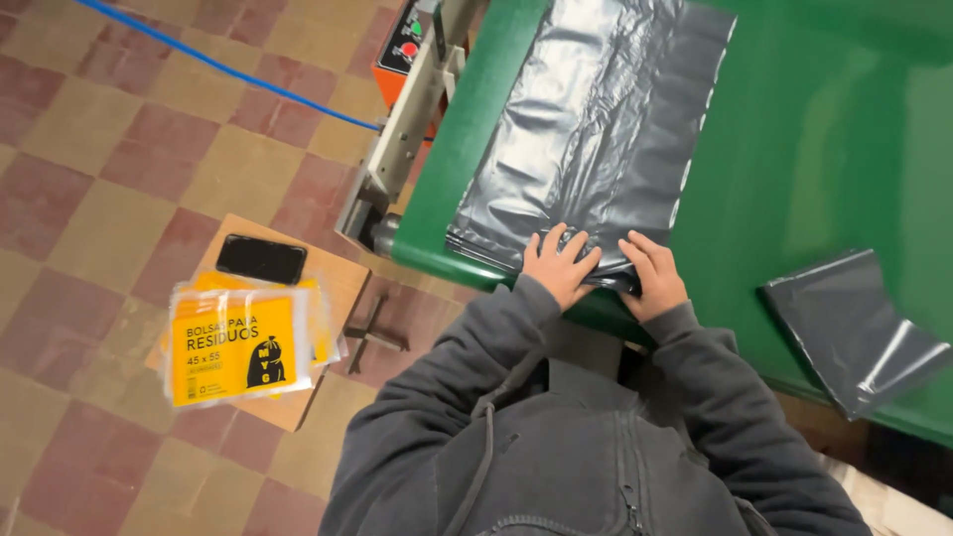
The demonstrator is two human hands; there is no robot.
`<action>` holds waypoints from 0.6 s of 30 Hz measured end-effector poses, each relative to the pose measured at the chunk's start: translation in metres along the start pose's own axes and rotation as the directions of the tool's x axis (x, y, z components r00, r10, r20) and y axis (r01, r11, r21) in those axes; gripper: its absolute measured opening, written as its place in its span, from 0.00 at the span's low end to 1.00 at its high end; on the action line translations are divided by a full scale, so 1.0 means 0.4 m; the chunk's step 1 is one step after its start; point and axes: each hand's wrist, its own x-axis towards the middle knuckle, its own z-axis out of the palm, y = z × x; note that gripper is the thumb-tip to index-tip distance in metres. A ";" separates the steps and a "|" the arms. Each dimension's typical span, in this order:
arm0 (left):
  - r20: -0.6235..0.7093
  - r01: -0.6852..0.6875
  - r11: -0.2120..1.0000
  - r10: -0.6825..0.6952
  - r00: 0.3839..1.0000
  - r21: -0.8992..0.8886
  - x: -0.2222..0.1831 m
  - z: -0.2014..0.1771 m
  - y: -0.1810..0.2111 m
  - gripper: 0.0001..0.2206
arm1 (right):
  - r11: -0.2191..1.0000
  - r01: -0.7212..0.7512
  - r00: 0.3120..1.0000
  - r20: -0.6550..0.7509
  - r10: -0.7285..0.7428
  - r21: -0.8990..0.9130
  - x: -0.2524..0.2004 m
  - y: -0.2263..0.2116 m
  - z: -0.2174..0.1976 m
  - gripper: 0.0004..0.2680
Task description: Folding black plastic garbage bags and inserting them into yellow retail packaging sleeves.
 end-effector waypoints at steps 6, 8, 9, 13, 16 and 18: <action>-0.145 -0.084 0.989 0.066 0.987 -0.119 -0.034 -0.083 -0.073 0.23 | 0.996 0.043 0.996 -0.077 -0.049 -0.078 -0.012 0.028 -0.029 0.14; 0.074 0.020 1.000 -0.021 0.997 0.010 -0.068 -0.146 -0.111 0.18 | 0.999 -0.017 0.997 -0.076 0.020 0.037 -0.053 -0.004 -0.097 0.12; 0.071 0.017 1.000 -0.018 0.997 0.008 -0.053 -0.181 -0.133 0.18 | 0.999 -0.017 0.997 -0.077 0.019 0.032 -0.072 0.032 -0.126 0.12; 0.286 0.126 0.916 -0.013 0.958 -0.381 0.045 -0.298 -0.189 0.11 | 0.956 -0.211 0.977 0.075 0.200 0.206 -0.157 0.141 -0.215 0.10; 0.235 0.178 0.746 -0.029 0.972 -0.641 0.198 -0.213 -0.259 0.12 | 0.899 -0.396 0.918 0.058 0.392 0.188 -0.120 0.247 -0.271 0.10; 0.176 0.186 0.672 -0.084 0.981 -0.717 0.319 -0.105 -0.327 0.13 | 0.883 -0.443 0.893 -0.007 0.450 0.155 -0.031 0.349 -0.281 0.11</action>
